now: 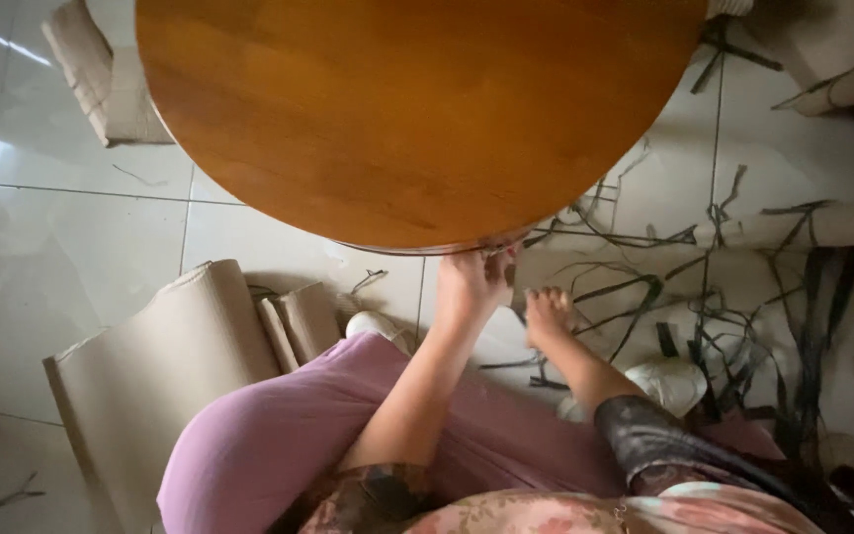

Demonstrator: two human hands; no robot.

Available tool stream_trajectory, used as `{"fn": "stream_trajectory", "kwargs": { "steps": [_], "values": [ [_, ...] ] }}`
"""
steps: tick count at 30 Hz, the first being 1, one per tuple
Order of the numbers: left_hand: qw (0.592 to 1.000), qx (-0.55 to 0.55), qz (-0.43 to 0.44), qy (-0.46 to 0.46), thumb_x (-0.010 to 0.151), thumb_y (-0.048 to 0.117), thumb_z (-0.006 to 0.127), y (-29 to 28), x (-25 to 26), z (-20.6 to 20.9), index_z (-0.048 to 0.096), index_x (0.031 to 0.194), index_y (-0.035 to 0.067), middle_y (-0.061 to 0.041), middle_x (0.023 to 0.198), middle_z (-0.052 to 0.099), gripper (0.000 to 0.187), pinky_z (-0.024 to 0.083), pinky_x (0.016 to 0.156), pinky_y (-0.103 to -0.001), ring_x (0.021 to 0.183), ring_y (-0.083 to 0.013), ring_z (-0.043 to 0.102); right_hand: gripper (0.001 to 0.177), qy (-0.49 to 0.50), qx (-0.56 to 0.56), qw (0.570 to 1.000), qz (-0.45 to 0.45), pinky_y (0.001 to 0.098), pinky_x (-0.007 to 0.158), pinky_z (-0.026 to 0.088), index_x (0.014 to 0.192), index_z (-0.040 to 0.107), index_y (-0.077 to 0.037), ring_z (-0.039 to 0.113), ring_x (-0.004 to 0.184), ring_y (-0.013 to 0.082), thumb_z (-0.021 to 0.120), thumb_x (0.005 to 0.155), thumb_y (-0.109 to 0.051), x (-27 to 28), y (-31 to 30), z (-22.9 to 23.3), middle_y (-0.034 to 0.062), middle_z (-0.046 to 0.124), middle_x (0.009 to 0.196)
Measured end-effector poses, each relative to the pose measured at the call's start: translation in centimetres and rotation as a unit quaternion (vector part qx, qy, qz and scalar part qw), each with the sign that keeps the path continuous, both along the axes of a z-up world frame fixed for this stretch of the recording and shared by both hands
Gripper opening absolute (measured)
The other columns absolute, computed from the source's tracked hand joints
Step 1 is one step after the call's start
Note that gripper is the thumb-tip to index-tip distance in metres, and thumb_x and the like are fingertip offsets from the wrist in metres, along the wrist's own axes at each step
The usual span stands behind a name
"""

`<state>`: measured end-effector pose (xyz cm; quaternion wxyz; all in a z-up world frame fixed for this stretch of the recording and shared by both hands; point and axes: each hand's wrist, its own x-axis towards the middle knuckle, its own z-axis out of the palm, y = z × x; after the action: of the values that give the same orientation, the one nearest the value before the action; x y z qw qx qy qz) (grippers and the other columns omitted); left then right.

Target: Wrapping the legs of a wooden stool with fiber strips to finish or protect them

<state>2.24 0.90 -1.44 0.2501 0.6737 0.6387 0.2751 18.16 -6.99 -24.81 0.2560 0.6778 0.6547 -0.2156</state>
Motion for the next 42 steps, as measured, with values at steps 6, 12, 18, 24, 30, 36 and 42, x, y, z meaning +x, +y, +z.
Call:
{"fn": "stream_trajectory", "kwargs": {
  "steps": [6,12,18,24,30,36,42],
  "values": [
    [0.995,0.100,-0.013,0.014,0.078,0.020,0.073,0.0,-0.3,-0.3,0.064,0.067,0.014,-0.011,0.055,0.060,0.015,0.048,0.046,-0.049,0.055,-0.0399,0.066,0.037,-0.080,-0.007,0.959,-0.271,0.0480,0.087,0.054,0.111,0.077,-0.010,0.066,0.117,0.0341,0.073,0.089,-0.039,5.2,1.6,-0.2,0.0153,0.071,0.124],
    [0.978,-0.142,-0.099,0.120,0.088,0.046,0.071,-0.5,-1.5,6.6,0.062,0.120,-0.008,-0.030,0.101,0.069,0.063,0.059,0.080,-0.054,0.097,-0.0475,0.070,0.085,0.068,0.183,0.972,-0.129,0.0555,0.075,0.053,0.104,0.074,-0.007,0.061,0.116,0.0424,0.067,0.070,-0.085,10.8,9.4,2.0,0.0192,0.062,0.124],
    [0.832,-0.447,-0.191,0.268,0.086,0.059,0.071,0.1,-0.3,8.3,0.001,0.157,-0.011,-0.028,0.144,0.052,0.122,0.048,0.110,-0.052,0.135,-0.0413,0.054,0.060,0.114,0.122,0.964,-0.209,0.0608,0.083,0.057,0.127,0.068,-0.001,0.070,0.111,0.0477,0.055,0.084,-0.042,11.2,6.1,-1.5,0.0255,0.070,0.122],
    [0.856,-0.420,-0.155,0.259,0.087,0.062,0.065,0.4,0.2,8.1,0.009,0.154,-0.014,-0.031,0.125,0.066,0.116,0.054,0.101,-0.052,0.121,-0.0421,0.065,0.039,0.175,0.082,0.939,-0.285,0.0516,0.081,0.059,0.109,0.077,-0.008,0.075,0.103,0.0395,0.053,0.098,-0.037,7.1,2.9,1.7,0.0175,0.078,0.102],
    [0.796,-0.490,-0.256,0.246,0.090,0.070,0.054,0.2,0.3,9.5,0.035,0.149,-0.011,-0.028,0.135,0.062,0.102,0.048,0.109,-0.050,0.133,-0.0367,0.058,0.034,0.413,0.197,0.810,-0.366,0.0352,0.058,0.038,0.058,0.063,-0.013,0.049,0.051,0.0218,0.066,0.088,-0.028,10.7,9.4,2.5,0.0052,0.053,0.054],
    [0.822,-0.416,-0.292,0.258,0.084,0.075,0.054,0.0,-0.9,4.0,0.048,0.142,-0.006,-0.024,0.135,0.064,0.100,0.051,0.105,-0.049,0.131,-0.0353,0.060,0.057,0.489,-0.018,0.833,-0.257,0.0351,0.063,0.044,0.103,0.084,-0.006,0.049,0.060,0.0225,0.073,0.088,-0.060,14.5,15.3,26.6,0.0192,0.071,0.075],
    [0.822,-0.429,-0.260,0.270,0.096,0.062,0.055,2.0,-3.4,6.4,0.048,0.142,-0.004,-0.025,0.137,0.062,0.081,0.050,0.108,-0.049,0.134,-0.0372,0.057,0.026,0.654,-0.014,0.661,-0.368,0.0517,0.099,0.054,0.113,0.075,-0.001,0.071,0.106,0.0333,0.078,0.089,-0.010,18.9,13.5,25.4,0.0194,0.075,0.106]
  ]
}}
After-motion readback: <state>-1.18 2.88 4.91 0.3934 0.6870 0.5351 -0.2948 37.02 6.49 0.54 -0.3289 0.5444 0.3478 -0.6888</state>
